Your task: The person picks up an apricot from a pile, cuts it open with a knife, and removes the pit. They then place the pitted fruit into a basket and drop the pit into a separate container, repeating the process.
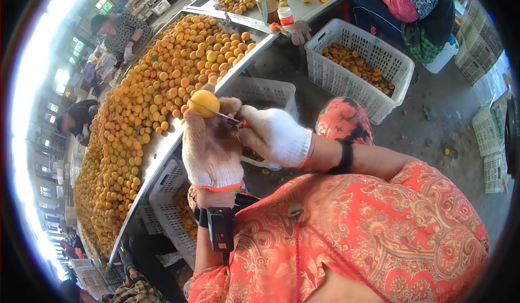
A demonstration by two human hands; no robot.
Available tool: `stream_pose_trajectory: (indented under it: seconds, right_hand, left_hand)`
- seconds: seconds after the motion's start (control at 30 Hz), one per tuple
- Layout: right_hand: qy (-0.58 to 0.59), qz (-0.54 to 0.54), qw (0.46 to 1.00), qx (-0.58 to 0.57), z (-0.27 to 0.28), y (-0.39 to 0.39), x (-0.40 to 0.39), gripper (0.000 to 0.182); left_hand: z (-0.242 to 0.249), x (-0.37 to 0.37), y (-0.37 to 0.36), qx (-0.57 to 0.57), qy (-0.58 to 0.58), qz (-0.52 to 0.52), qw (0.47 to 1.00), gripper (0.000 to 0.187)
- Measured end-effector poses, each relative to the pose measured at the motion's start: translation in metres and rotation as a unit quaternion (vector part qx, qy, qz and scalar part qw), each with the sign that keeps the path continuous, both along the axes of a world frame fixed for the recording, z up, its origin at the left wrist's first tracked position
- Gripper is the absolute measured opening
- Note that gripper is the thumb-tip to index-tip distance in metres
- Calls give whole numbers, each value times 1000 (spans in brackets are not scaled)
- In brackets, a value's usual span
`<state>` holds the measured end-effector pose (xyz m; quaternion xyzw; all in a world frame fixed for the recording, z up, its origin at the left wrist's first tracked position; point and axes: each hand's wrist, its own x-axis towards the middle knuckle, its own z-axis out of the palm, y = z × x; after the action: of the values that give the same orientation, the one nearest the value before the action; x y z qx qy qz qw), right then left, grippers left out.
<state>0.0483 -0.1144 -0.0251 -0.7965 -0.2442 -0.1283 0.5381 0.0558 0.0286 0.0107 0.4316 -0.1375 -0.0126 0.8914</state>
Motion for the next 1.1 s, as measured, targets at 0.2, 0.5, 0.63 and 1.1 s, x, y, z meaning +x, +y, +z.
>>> stream_pose_trajectory:
  seconds: [0.2,0.5,0.63,1.1]
  right_hand:
    - [-2,-21,1000,-16,3,0,0,19]
    - [1,-53,996,-77,-10,4,8,21]
    - [20,-45,997,-55,-3,1,5,25]
    - [12,-77,996,-45,-13,2,5,31]
  left_hand:
    - [-7,5,-2,-29,80,-22,996,68]
    - [-22,21,11,-103,76,-58,990,46]
    - [-28,25,7,-98,82,-26,991,44]
    - [-23,15,-12,52,64,61,995,59]
